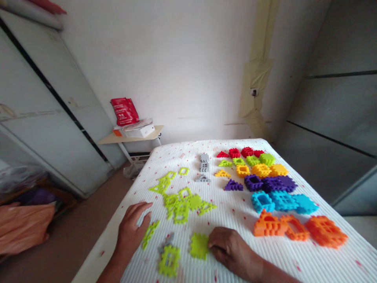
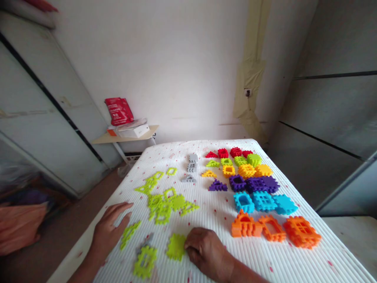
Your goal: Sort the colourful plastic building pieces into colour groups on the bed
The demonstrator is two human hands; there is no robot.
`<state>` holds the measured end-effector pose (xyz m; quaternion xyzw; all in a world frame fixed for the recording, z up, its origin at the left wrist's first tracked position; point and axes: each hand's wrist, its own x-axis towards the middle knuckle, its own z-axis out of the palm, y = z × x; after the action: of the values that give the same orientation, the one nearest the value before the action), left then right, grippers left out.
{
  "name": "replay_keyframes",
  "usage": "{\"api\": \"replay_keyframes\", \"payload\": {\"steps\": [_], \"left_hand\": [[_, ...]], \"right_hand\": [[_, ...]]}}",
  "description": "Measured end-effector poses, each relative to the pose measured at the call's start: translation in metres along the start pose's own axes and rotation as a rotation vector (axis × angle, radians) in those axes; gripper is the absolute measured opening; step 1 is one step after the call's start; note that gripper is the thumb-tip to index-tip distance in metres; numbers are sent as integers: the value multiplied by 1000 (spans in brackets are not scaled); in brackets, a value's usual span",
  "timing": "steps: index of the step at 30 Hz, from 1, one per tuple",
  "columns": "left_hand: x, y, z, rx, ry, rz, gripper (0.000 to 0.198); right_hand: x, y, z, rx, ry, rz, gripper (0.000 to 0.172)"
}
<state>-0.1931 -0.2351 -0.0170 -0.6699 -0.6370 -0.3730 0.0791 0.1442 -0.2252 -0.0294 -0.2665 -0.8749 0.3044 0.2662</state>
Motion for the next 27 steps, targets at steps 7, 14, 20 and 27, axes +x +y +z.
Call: {"api": "replay_keyframes", "payload": {"steps": [7, 14, 20, 27], "left_hand": [[-68, 17, -24, -25, 8, -146, 31], [-74, 57, -25, 4, -278, 246, 33], [-71, 69, -26, 20, -397, 249, 39], [-70, 69, -21, 77, -453, 284, 50]], "right_hand": [[-7, -5, 2, -163, 14, -152, 22], [-7, -12, 3, -408, -88, -246, 29], [-6, -15, 3, -448, -131, -251, 30], [4, -20, 10, -478, -125, -111, 25]]}}
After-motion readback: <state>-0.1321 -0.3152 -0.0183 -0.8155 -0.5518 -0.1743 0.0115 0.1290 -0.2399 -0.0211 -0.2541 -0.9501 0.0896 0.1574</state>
